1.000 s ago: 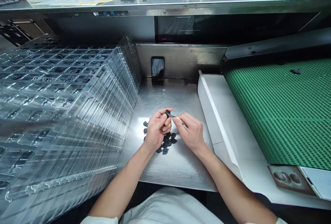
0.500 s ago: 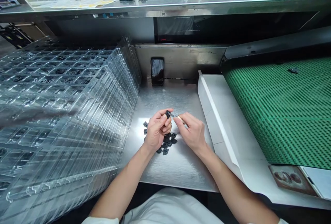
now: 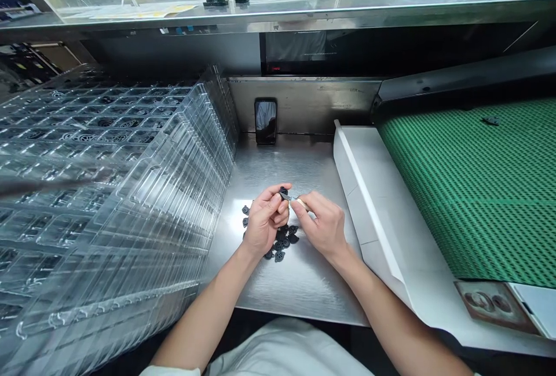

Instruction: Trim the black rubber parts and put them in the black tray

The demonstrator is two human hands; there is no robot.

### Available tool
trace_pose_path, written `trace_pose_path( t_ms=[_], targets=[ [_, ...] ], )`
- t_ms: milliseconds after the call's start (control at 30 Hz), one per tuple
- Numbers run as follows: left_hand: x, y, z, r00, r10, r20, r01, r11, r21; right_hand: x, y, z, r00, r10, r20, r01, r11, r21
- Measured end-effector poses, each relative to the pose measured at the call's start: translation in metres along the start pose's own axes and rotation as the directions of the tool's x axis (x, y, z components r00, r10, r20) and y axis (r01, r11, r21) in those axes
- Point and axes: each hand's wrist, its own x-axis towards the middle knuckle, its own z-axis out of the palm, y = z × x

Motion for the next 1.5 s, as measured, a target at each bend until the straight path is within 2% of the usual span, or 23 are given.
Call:
trace_pose_path(
  t_ms=[500,600,733,833,967,1167,1333,1400,1500],
  targets=[
    [0.001,-0.001,0.0,1.0,-0.011,0.01,0.011,1.0,-0.021,0.0,-0.001,-0.001,0.999,0.038,0.026,-0.04,0.996,0.086],
    [0.002,-0.001,-0.001,1.0,-0.015,0.004,0.015,0.999,-0.039,-0.001,-0.001,-0.002,0.998,0.061,0.015,-0.063,0.981,0.186],
    [0.003,-0.002,-0.003,0.999,-0.036,0.032,0.037,0.999,-0.039,0.0,0.002,-0.002,0.983,0.179,-0.037,-0.156,0.925,0.348],
    [0.002,-0.005,-0.002,0.997,-0.059,0.055,0.061,0.998,-0.03,0.0,0.002,0.002,0.976,0.215,-0.02,-0.189,0.896,0.401],
    [0.002,-0.01,-0.001,0.994,-0.078,0.072,0.075,0.996,0.04,0.0,-0.002,0.004,0.977,0.215,0.02,-0.203,0.886,0.417],
    [0.002,-0.012,0.001,0.996,-0.066,0.067,0.059,0.994,0.095,-0.001,-0.001,0.001,0.988,0.151,-0.011,-0.137,0.925,0.354],
    [0.001,-0.006,0.002,0.995,-0.083,0.055,0.079,0.995,0.058,-0.001,0.004,0.003,0.956,0.285,-0.077,-0.223,0.869,0.441],
    [0.001,-0.006,0.002,0.995,-0.085,0.049,0.082,0.996,0.045,-0.001,0.005,0.005,0.942,0.334,-0.035,-0.276,0.829,0.486],
    [0.001,-0.008,0.002,0.996,-0.082,0.045,0.08,0.995,0.055,-0.002,0.003,0.007,0.946,0.317,0.074,-0.311,0.812,0.494]
  ],
)
